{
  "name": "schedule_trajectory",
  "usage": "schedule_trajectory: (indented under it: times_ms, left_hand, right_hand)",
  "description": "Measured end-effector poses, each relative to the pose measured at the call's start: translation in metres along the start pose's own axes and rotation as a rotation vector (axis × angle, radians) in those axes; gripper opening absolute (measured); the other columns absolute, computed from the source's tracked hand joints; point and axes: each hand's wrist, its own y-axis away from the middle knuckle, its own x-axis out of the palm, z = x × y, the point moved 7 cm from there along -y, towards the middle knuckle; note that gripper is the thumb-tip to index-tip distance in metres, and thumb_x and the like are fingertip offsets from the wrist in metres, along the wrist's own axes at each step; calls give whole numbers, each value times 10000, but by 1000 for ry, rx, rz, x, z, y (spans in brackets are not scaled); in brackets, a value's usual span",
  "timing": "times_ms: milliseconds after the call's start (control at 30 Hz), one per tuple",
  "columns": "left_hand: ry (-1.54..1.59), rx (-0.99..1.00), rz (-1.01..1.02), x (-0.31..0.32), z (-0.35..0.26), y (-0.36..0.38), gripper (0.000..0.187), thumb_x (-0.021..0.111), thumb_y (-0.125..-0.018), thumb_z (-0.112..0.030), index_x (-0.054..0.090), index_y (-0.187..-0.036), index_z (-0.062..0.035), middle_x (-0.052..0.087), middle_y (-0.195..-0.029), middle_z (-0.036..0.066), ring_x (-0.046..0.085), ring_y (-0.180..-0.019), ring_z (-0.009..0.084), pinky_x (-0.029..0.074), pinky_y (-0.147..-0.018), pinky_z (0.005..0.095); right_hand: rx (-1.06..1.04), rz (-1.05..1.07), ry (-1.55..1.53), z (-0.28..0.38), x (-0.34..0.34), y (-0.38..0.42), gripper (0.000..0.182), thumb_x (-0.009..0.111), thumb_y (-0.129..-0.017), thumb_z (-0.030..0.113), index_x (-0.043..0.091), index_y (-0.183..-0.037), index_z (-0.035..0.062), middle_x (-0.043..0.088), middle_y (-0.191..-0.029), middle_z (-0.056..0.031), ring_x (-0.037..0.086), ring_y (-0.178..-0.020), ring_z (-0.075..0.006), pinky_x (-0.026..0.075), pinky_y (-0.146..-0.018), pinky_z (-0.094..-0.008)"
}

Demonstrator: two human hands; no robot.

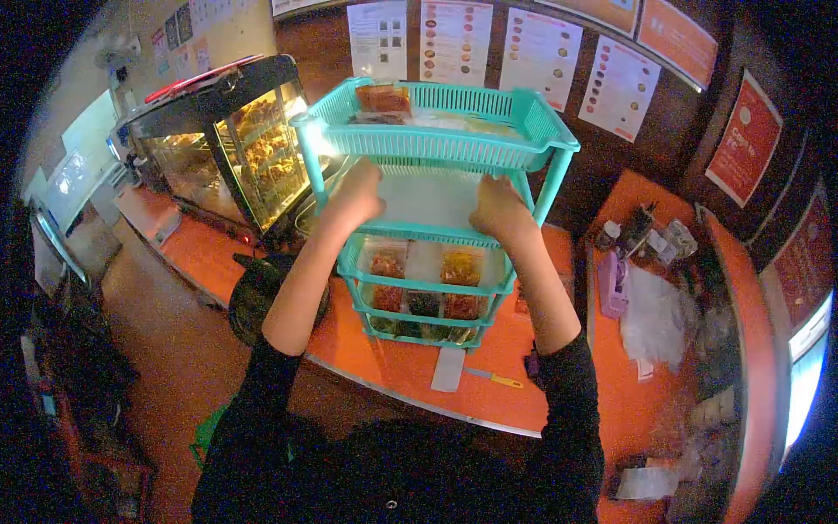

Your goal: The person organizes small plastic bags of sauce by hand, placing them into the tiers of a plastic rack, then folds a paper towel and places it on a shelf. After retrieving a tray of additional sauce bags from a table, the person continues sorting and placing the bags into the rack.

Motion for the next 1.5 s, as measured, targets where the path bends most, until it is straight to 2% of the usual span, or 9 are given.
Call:
schedule_trajectory:
  times_ms: [133,333,533,767,933,1033,1133,1267,1500]
  left_hand:
    - [-106,-99,360,27,14,-14,349,715,-609,-116,643,-907,50,588,-1086,240,594,-987,364,468,-882,391]
    - [-347,-24,192,0,-18,-7,421,701,-659,-211,632,-1014,4,561,-1177,248,525,-1123,352,414,-986,377]
    - [-119,-30,634,43,-17,-22,716,750,-642,-474,559,-1223,-102,512,-1287,209,543,-1140,308,443,-956,379]
    - [-236,-96,830,57,14,-24,988,745,-548,-643,390,-1388,-264,528,-1298,145,587,-1081,303,503,-862,427]
    - [-34,111,82,-2,-28,7,536,671,-785,-407,548,-1196,-86,630,-1043,180,623,-933,319,503,-800,381]
    - [157,267,-474,-58,-88,85,223,625,-784,-155,547,-973,-66,539,-884,126,561,-822,331,474,-666,440]
    - [366,328,-493,-18,-91,158,149,642,-746,-68,581,-882,-63,541,-719,80,543,-622,252,434,-547,341]
    - [539,148,-120,110,-61,228,89,647,-735,-89,567,-767,-67,557,-712,89,582,-644,302,466,-556,352]
    - [727,-105,457,268,4,319,161,649,-788,-176,658,-870,-38,657,-745,128,659,-665,212,509,-586,326]
  right_hand:
    - [77,257,14,1,6,-3,421,624,-611,90,572,-1008,-42,604,-963,-274,516,-1084,-403,454,-906,-437]
    - [6,-242,306,35,-32,13,320,613,-669,163,630,-914,-42,609,-960,-288,503,-1099,-440,424,-933,-504]
    - [64,515,211,39,5,-10,698,761,-612,498,629,-1132,51,603,-1178,-167,602,-1052,-328,475,-892,-519]
    - [-27,483,77,-2,69,-51,771,769,-598,522,598,-1185,53,579,-1228,-152,594,-1055,-347,472,-902,-509]
    - [-209,-676,-53,90,-76,94,181,626,-834,225,582,-884,56,600,-816,-145,618,-750,-315,496,-623,-429]
    - [-366,-231,-371,99,-32,159,202,630,-831,179,523,-721,49,568,-660,-112,593,-605,-319,453,-529,-415]
    - [-40,420,-345,41,118,203,313,575,-854,320,597,-872,8,624,-737,-184,626,-657,-386,513,-611,-485]
    - [236,558,-196,-20,297,271,408,554,-854,400,576,-945,2,626,-844,-227,638,-760,-395,520,-619,-498]
    - [309,450,-60,-2,346,279,431,553,-849,397,524,-1044,14,606,-955,-163,647,-773,-355,545,-634,-453]
